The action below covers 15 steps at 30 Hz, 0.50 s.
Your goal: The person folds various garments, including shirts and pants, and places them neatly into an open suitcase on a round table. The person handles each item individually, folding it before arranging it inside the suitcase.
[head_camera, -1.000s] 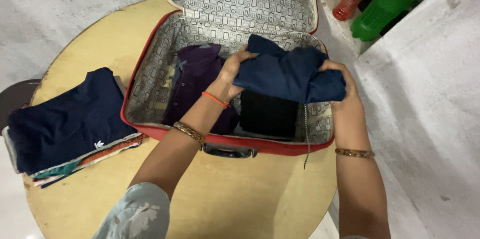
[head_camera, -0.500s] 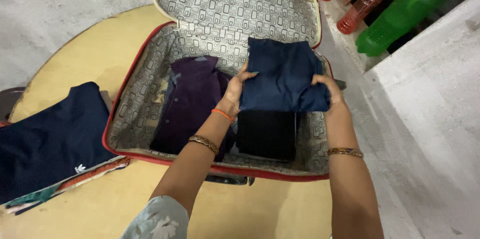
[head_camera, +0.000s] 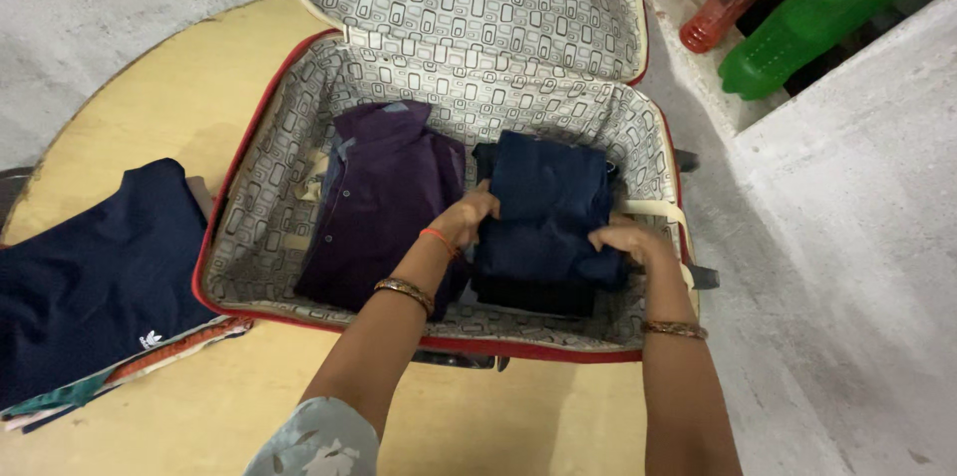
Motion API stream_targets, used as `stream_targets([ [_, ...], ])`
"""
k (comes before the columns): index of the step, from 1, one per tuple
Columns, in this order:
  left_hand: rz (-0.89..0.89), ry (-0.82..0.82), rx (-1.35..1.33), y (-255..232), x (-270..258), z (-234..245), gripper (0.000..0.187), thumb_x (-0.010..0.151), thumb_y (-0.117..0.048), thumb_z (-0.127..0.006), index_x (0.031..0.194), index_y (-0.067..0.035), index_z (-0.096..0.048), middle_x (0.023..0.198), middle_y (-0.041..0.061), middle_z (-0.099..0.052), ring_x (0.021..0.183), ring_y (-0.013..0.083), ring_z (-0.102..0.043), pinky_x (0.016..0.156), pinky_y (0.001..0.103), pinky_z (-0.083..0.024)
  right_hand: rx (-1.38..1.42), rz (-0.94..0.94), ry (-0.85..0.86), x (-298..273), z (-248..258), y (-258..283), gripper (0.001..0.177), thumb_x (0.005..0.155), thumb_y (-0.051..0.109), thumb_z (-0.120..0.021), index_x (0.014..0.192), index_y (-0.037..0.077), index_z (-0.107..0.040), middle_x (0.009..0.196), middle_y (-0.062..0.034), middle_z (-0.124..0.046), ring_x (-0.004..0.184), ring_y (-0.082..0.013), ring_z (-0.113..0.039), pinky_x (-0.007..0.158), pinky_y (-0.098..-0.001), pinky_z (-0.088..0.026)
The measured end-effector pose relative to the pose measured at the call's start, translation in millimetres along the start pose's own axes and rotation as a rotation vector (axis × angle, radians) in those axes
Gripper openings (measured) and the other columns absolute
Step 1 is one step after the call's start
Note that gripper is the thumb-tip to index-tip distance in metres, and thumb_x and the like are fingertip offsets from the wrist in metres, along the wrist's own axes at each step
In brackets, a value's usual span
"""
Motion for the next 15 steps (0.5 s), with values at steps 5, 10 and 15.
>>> stream_targets([
  [5, 0.069, -0.059, 0.254, 12, 4, 1, 0.083, 0.083, -0.018, -0.066, 0.159, -0.012, -0.032, 0.164, 0.019, -0.032, 0.149, 0.0428, -0.032, 0.115, 0.061, -0.035, -0.108, 0.053, -0.002, 23, 5, -22, 0.081, 0.075, 0.042, -0.074, 0.142, -0.001, -0.055, 0.143, -0.0232, -0.06, 0.129, -0.036, -0.057, 0.105, -0.047, -0.047],
  [10, -0.173, -0.141, 0.063, -7, -9, 4, 0.074, 0.084, -0.042, -0.072, 0.139, 0.007, -0.06, 0.138, 0.024, -0.067, 0.126, 0.0347, -0.064, 0.103, 0.041, -0.05, 0.238, 0.09, -0.288, 35, 9, -13, 0.076, 0.086, 0.054, -0.069, 0.139, 0.001, -0.062, 0.142, -0.0229, -0.065, 0.128, -0.0348, -0.061, 0.105, -0.0473, -0.047],
  [15, -0.302, -0.148, -0.022, -20, -9, 6, 0.075, 0.089, -0.041, -0.07, 0.139, 0.011, -0.051, 0.136, 0.028, -0.064, 0.121, 0.0317, -0.064, 0.1, 0.037, -0.052, 0.464, 0.247, -0.547, 20, 13, 17, 0.072, 0.088, 0.04, -0.076, 0.145, 0.008, -0.047, 0.146, -0.0209, -0.05, 0.133, -0.0338, -0.048, 0.108, -0.044, -0.041],
])
Point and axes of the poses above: each hand's wrist, its own x-axis towards the middle knuckle, its own z-axis out of the back of the hand, y = z × x, the point moved 5 cm from there along x, towards the middle knuckle
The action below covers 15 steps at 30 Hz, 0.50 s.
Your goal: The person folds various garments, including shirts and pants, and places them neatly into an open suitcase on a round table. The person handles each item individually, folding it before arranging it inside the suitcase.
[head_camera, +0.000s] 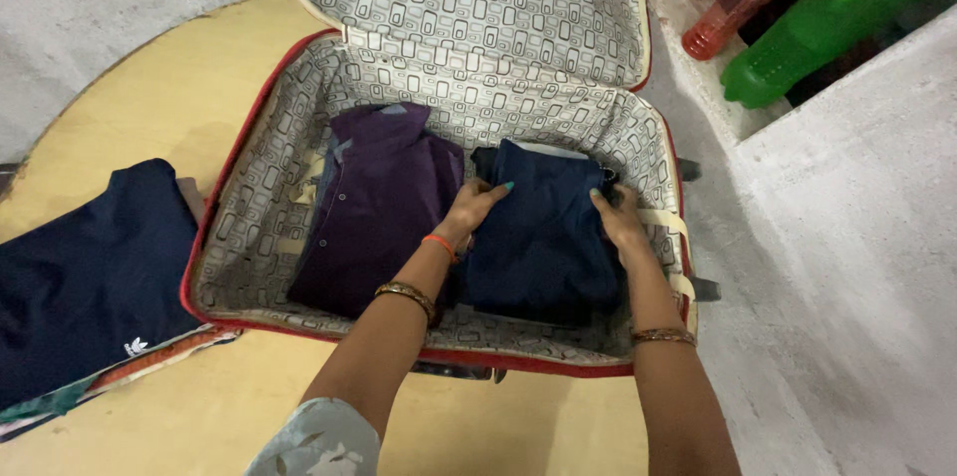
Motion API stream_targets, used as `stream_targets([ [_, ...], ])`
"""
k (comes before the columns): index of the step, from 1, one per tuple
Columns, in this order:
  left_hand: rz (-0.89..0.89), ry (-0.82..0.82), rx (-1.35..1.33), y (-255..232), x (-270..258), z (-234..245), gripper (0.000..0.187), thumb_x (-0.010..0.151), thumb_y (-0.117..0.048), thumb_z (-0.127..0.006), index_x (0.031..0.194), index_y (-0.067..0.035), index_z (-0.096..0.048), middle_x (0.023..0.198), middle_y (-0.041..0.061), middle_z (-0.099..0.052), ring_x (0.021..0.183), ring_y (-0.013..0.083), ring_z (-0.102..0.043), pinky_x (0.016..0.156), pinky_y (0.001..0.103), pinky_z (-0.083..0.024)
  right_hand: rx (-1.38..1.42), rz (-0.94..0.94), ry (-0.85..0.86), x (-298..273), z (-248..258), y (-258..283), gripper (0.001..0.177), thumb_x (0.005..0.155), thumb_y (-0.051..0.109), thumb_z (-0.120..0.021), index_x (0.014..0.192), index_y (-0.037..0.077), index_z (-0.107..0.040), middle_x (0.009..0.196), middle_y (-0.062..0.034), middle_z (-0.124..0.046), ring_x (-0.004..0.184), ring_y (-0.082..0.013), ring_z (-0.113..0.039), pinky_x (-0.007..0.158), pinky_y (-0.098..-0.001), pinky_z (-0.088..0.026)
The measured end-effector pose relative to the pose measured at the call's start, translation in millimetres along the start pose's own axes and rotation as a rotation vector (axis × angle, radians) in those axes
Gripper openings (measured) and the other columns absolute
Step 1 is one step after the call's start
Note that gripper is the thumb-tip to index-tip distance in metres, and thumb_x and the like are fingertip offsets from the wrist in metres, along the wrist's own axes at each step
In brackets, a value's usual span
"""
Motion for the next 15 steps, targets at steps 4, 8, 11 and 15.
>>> stream_targets([
  [4, -0.122, 0.042, 0.013, 15, 31, -7, 0.07, 0.095, -0.031, -0.068, 0.151, 0.0, -0.038, 0.141, 0.022, -0.056, 0.126, 0.0292, -0.06, 0.106, 0.035, -0.048, 0.072, 0.018, 0.159, -7, -5, 16, 0.072, 0.081, 0.013, -0.073, 0.148, 0.02, -0.05, 0.147, -0.0166, -0.051, 0.135, -0.0321, -0.05, 0.11, -0.0409, -0.042],
  [8, -0.524, 0.085, -0.113, 22, 63, -21, 0.055, 0.103, -0.019, -0.063, 0.153, -0.001, -0.049, 0.144, 0.023, -0.063, 0.132, 0.0316, -0.057, 0.112, 0.036, -0.045, 0.225, 0.314, 0.103, -4, 1, 24, 0.072, 0.083, -0.001, -0.063, 0.151, 0.023, -0.058, 0.161, -0.0137, -0.051, 0.147, -0.028, -0.045, 0.118, -0.0354, -0.037],
  [11, -0.714, 0.013, -0.087, 24, 64, -16, 0.065, 0.097, -0.007, -0.06, 0.158, -0.003, -0.039, 0.154, 0.024, -0.052, 0.142, 0.0348, -0.047, 0.117, 0.04, -0.037, 0.162, 0.3, 0.054, 5, 3, 14, 0.073, 0.088, 0.017, -0.068, 0.157, 0.022, -0.044, 0.16, -0.0156, -0.049, 0.145, -0.0284, -0.046, 0.117, -0.0347, -0.035],
  [15, -0.489, -0.246, 0.275, 22, 46, -3, 0.073, 0.091, -0.011, -0.069, 0.156, -0.011, -0.035, 0.143, 0.024, -0.057, 0.134, 0.0376, -0.056, 0.112, 0.042, -0.045, -0.293, 0.003, 0.156, 2, 2, 3, 0.092, 0.089, 0.046, -0.079, 0.157, 0.006, -0.032, 0.161, -0.0218, -0.037, 0.145, -0.0354, -0.04, 0.114, -0.0428, -0.039],
])
Point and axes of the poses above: each hand's wrist, its own x-axis towards the middle knuckle, its own z-axis out of the back of the hand, y = z × x, the point moved 5 cm from there along x, towards the middle knuckle
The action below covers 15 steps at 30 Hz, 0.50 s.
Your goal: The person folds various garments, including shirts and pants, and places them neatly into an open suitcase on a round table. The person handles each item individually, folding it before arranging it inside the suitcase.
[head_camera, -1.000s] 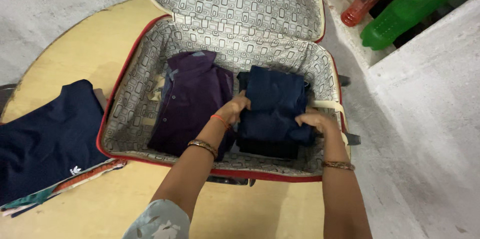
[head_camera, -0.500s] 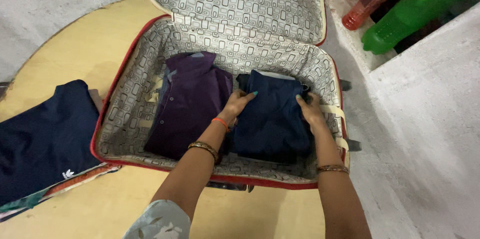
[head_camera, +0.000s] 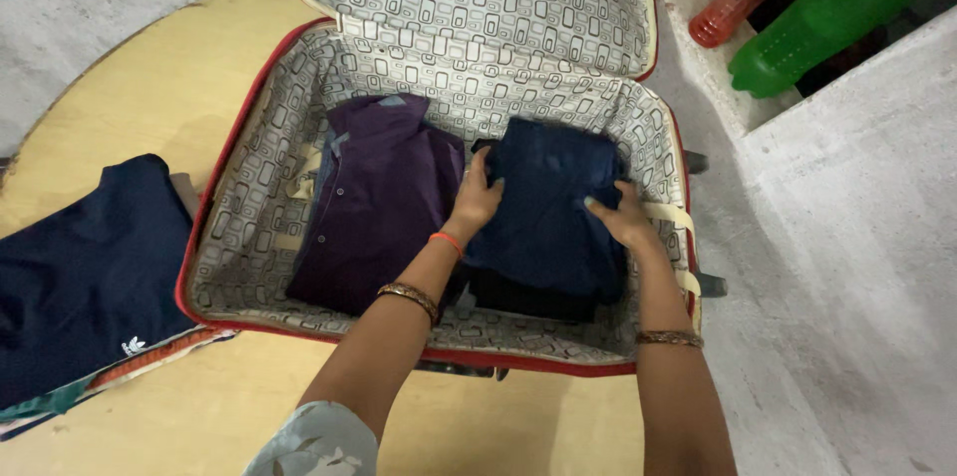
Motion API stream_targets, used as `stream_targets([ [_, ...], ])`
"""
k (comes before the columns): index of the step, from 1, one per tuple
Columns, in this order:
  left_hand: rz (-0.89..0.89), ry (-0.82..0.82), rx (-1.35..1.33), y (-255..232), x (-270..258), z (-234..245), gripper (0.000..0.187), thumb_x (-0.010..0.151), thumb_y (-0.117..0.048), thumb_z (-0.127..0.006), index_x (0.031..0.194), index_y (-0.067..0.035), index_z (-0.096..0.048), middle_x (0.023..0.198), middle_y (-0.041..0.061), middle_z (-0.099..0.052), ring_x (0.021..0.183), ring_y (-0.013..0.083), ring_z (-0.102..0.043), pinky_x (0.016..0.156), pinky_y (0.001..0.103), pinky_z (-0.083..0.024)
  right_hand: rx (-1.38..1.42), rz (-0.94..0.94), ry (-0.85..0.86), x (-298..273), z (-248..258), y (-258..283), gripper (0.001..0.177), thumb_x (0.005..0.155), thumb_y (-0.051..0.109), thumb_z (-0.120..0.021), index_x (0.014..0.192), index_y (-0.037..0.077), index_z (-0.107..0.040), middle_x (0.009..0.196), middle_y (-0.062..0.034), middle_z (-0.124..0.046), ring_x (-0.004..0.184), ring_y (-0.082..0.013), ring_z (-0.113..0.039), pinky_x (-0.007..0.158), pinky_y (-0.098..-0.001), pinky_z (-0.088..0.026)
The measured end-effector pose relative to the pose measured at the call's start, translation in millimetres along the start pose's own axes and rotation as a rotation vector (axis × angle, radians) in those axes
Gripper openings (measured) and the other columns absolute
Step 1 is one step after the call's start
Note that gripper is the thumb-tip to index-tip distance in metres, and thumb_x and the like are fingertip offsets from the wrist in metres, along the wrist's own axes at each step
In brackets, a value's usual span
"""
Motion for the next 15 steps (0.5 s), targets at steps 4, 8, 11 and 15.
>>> stream_targets([
  [4, 0.254, 0.175, 0.321, -15, -30, 10, 0.085, 0.084, -0.015, -0.079, 0.151, -0.018, -0.026, 0.146, 0.03, -0.045, 0.131, 0.0466, -0.049, 0.109, 0.047, -0.046, 0.007, -0.298, 0.224, -37, 2, -15, 0.118, 0.07, 0.044, -0.085, 0.162, 0.014, -0.017, 0.161, -0.0163, -0.036, 0.145, -0.0359, -0.043, 0.111, -0.0531, -0.047],
  [8, 0.312, 0.519, 0.454, -29, -53, 10, 0.108, 0.08, -0.009, -0.077, 0.156, -0.02, 0.0, 0.129, 0.03, -0.058, 0.115, 0.0449, -0.061, 0.092, 0.051, -0.056, -0.275, -0.049, 0.344, -44, -12, -25, 0.135, 0.062, 0.04, -0.1, 0.158, 0.004, -0.013, 0.161, -0.0184, -0.032, 0.15, -0.0351, -0.034, 0.124, -0.0418, -0.031],
  [11, 0.264, 0.649, 0.556, -43, -60, 9, 0.115, 0.084, -0.002, -0.065, 0.163, -0.016, 0.017, 0.112, 0.033, -0.07, 0.096, 0.0446, -0.07, 0.083, 0.05, -0.059, -0.648, 0.316, 0.301, -39, -21, -35, 0.119, 0.07, 0.041, -0.099, 0.157, 0.014, -0.023, 0.167, -0.0208, -0.021, 0.155, -0.0408, -0.017, 0.125, -0.0436, -0.02],
  [15, 0.329, 0.721, 0.588, -52, -77, 14, 0.102, 0.088, 0.005, -0.052, 0.163, -0.014, 0.014, 0.117, 0.033, -0.071, 0.092, 0.0424, -0.07, 0.077, 0.054, -0.061, -0.589, 0.036, 0.297, -42, -25, -65, 0.137, 0.063, 0.034, -0.101, 0.157, 0.003, -0.007, 0.165, -0.0207, -0.017, 0.152, -0.0343, -0.025, 0.123, -0.0374, -0.027],
])
Point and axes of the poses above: each hand's wrist, its own x-axis towards the middle knuckle, its own z-axis out of the back of the hand, y = z × x, the point moved 5 cm from there along x, towards the middle knuckle
